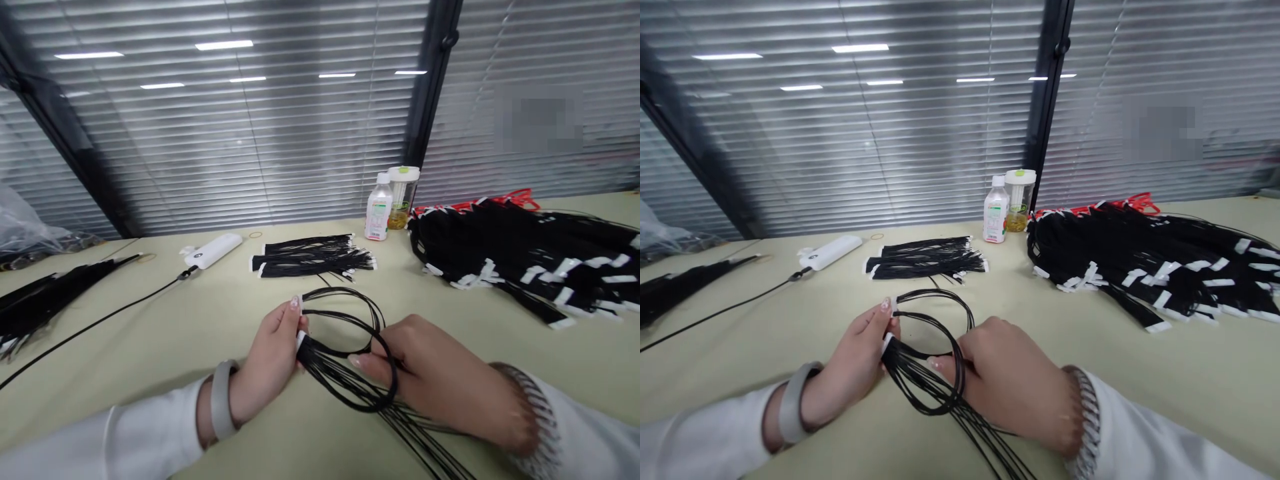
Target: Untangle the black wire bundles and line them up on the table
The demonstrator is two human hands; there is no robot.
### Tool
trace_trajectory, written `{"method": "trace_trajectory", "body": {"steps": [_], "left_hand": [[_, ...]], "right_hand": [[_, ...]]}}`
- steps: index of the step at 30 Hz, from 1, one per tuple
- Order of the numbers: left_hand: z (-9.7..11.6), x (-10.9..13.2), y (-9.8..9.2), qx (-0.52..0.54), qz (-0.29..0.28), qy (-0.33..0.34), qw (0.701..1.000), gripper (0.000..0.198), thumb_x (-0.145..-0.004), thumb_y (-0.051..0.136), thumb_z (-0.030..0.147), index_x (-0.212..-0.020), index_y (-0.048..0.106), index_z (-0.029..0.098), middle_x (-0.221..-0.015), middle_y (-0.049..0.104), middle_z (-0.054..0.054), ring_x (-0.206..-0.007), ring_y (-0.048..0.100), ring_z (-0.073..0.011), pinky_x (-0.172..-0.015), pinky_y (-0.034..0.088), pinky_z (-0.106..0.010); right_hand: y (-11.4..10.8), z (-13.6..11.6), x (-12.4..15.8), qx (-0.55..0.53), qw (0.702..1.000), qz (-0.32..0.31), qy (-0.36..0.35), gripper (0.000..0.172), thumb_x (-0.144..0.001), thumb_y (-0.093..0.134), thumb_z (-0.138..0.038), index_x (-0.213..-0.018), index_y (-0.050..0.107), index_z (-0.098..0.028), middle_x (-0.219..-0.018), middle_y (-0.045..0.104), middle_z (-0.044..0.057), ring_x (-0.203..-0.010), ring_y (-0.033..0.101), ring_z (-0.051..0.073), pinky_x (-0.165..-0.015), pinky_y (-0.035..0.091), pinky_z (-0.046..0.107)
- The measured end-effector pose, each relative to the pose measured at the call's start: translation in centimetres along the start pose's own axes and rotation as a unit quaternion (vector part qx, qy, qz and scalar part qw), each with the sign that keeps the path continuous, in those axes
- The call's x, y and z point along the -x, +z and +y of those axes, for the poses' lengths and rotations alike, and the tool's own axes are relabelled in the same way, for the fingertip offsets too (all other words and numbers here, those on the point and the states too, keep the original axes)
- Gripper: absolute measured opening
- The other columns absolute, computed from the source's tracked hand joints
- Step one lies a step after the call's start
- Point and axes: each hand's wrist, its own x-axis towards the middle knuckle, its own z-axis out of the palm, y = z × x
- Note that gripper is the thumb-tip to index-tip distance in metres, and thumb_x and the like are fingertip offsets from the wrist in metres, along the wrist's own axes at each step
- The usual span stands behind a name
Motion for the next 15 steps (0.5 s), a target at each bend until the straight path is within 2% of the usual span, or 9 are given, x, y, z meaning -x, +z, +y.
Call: {"method": "trace_trajectory", "body": {"steps": [4,8,10,15], "left_hand": [[0.3,0.2,0.0,-0.04,-0.016,0.006,0.999,0.043,-0.087,0.04,0.053,-0.061,0.042,0.019,-0.047,0.04,0.006,-0.039,0.037,-0.0083,-0.038,0.033,-0.02],[0.6,0.5,0.2,-0.067,-0.025,0.014,0.997,0.042,-0.087,0.038,0.052,-0.062,0.043,0.019,-0.048,0.039,0.006,-0.039,0.036,-0.008,-0.038,0.031,-0.02],[0.7,0.7,0.3,-0.081,-0.033,0.032,0.996,0.042,-0.087,0.038,0.051,-0.062,0.043,0.019,-0.05,0.04,0.006,-0.041,0.036,-0.0079,-0.039,0.031,-0.02],[0.6,1.0,0.4,-0.111,-0.049,0.067,0.99,0.04,-0.089,0.035,0.049,-0.064,0.042,0.018,-0.055,0.042,0.005,-0.046,0.038,-0.0087,-0.043,0.033,-0.021]], "right_hand": [[0.7,0.0,-0.1,-0.031,0.999,0.017,-0.029,0.03,-0.086,0.047,-0.026,-0.058,0.051,-0.018,-0.053,0.048,-0.003,-0.049,0.038,0.009,-0.048,0.027,0.022],[1.4,-0.2,-0.1,-0.118,0.988,-0.014,-0.093,0.032,-0.09,0.041,-0.02,-0.059,0.049,-0.018,-0.057,0.046,-0.005,-0.053,0.039,0.008,-0.051,0.031,0.02],[1.7,-0.4,-0.1,-0.142,0.984,-0.01,-0.104,0.028,-0.09,0.041,-0.021,-0.064,0.052,-0.018,-0.059,0.048,-0.005,-0.054,0.042,0.008,-0.052,0.032,0.019],[2.6,-0.4,-0.1,-0.088,0.989,0.037,-0.113,0.017,-0.087,0.047,-0.021,-0.074,0.057,-0.018,-0.067,0.057,-0.002,-0.06,0.05,0.01,-0.058,0.036,0.022]]}}
